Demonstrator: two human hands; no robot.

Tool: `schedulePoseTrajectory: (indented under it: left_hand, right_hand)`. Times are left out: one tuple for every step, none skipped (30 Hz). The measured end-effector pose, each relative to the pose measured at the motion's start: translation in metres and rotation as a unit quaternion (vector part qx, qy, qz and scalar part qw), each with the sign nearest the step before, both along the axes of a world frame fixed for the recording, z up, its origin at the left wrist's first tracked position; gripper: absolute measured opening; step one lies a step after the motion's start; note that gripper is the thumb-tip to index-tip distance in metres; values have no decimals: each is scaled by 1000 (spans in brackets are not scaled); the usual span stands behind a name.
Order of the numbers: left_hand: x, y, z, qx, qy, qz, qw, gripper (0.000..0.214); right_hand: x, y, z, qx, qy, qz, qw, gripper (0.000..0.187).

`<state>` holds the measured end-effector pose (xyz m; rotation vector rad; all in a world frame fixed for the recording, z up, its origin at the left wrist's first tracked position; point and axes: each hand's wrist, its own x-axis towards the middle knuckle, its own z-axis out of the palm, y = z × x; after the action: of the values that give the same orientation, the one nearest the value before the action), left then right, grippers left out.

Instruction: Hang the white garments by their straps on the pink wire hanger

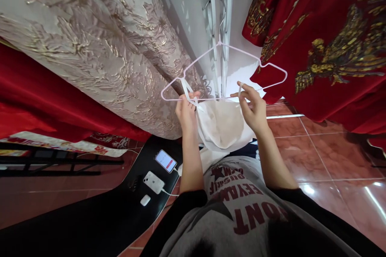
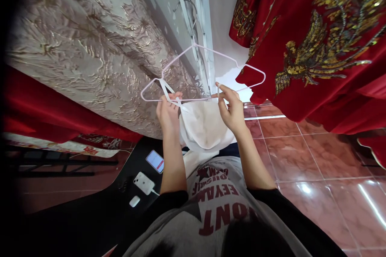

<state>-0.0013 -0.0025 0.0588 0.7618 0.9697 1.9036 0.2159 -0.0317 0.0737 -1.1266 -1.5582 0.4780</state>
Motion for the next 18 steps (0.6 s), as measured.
schedulePoseTrajectory:
  left_hand:
    - [9, 1, -2, 27, -8, 3, 1000, 35]
    - [15, 3, -3, 44, -10, 9, 999, 36]
    - [17, 5, -2, 49, -7, 21, 999, 37]
    - [17, 8, -1, 45, 0, 31, 999, 39]
    - [14, 10, 0, 35, 11, 38, 999, 40]
    - [10, 11, 1, 27, 22, 40, 999, 40]
    - [5, 12, 1, 23, 33, 38, 998, 40]
    - [1, 12, 1, 24, 41, 37, 998, 40]
    - [-4, 12, 2, 29, 47, 35, 998, 39]
    - [-7, 12, 2, 35, 51, 34, 998, 39]
    - [-9, 11, 2, 38, 52, 31, 997, 38]
    - [-11, 11, 2, 38, 51, 28, 998, 37]
    - [-12, 12, 3, 35, 48, 24, 998, 36]
    - [-12, 12, 3, 29, 44, 19, 998, 35]
    - [-11, 12, 3, 24, 40, 14, 999, 34]
    - [-11, 12, 4, 20, 37, 11, 999, 33]
    - [-11, 12, 5, 18, 35, 11, 999, 32]
    - [-12, 12, 5, 17, 35, 11, 999, 32]
  right_hand:
    - [0, 0, 0, 9, 1, 8, 1000, 42]
    - [2, 0, -1, 22, 5, 12, 1000, 42]
    - [6, 0, -3, 38, 12, 6, 999, 42]
    - [12, 2, -6, 59, 23, -8, 998, 42]
    - [21, 4, -9, 84, 36, -29, 995, 41]
    - [33, 7, -12, 111, 47, -52, 991, 41]
    - [45, 10, -15, 141, 59, -74, 985, 41]
    - [59, 14, -17, 166, 65, -89, 980, 41]
    - [72, 18, -18, 190, 69, -107, 973, 42]
    - [83, 23, -17, 210, 77, -128, 966, 41]
    - [93, 28, -16, 225, 85, -144, 960, 41]
    - [100, 33, -13, 235, 94, -151, 956, 39]
    - [104, 38, -9, 243, 107, -151, 952, 37]
    - [106, 43, -5, 246, 118, -141, 952, 33]
    - [106, 47, 0, 245, 127, -125, 953, 29]
    - [105, 52, 3, 244, 134, -112, 954, 24]
    - [103, 55, 6, 242, 136, -102, 955, 21]
    - [102, 59, 8, 243, 139, -101, 955, 18]
